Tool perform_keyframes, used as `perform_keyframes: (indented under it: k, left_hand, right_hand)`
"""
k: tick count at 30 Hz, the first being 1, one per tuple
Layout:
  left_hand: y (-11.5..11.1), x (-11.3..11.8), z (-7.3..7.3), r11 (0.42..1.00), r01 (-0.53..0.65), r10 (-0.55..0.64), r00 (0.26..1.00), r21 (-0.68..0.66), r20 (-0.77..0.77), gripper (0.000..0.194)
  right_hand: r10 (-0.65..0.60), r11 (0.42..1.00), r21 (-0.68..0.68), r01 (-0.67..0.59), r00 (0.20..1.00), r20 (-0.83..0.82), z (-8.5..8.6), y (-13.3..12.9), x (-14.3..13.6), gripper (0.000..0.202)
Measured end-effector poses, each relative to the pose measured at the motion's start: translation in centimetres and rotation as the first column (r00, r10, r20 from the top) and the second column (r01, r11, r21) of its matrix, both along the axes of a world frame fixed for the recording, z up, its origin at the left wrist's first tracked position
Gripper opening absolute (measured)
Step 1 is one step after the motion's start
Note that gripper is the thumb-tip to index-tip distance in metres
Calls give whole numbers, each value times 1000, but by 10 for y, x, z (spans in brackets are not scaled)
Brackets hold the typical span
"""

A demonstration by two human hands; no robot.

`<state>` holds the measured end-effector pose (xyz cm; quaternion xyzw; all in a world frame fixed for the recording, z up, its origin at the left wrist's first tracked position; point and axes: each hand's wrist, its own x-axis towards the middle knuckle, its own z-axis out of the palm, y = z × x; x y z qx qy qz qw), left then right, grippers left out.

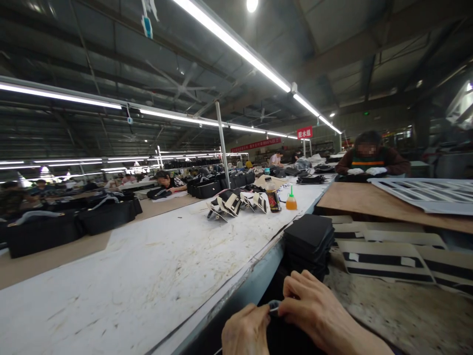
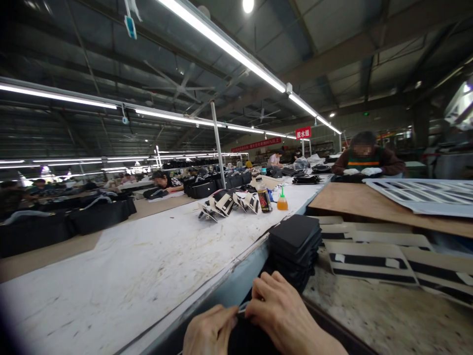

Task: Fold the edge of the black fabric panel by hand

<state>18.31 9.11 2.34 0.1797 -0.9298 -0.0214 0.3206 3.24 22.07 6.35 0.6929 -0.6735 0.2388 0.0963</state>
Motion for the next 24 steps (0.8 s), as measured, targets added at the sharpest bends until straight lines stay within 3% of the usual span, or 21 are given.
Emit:
perform_keyframes:
  k: [5,9,12,15,17,21,23,24]
  left_hand:
    - [3,-7,-3,997,-64,63,998,44,7,40]
    - [3,-9,2,992,-85,88,996,97,-18,40]
    - [-2,-4,10,988,-63,71,996,141,-50,38]
    - [-10,6,18,979,-75,93,992,189,-87,33]
    - [-13,15,24,970,-77,109,985,230,-131,30]
    - [-10,27,35,964,-4,66,971,265,-228,26]
    - [-4,30,38,967,35,32,966,251,-257,26]
    - [-1,31,38,968,67,4,960,244,-278,26]
  right_hand:
    - [-52,995,87,48,997,48,-7,-5,1,23]
    - [-60,983,183,31,987,151,-10,3,0,59]
    - [25,991,116,-60,958,287,-22,16,-7,71]
    - [131,988,-130,-80,886,445,-32,28,-17,58]
    - [126,974,-225,1,826,549,-31,33,-20,50]
    - [-39,976,-126,179,709,704,-17,31,-17,42]
    - [-72,975,-96,202,692,718,-11,27,-13,23]
    - [-72,970,-111,214,697,713,-9,25,-12,24]
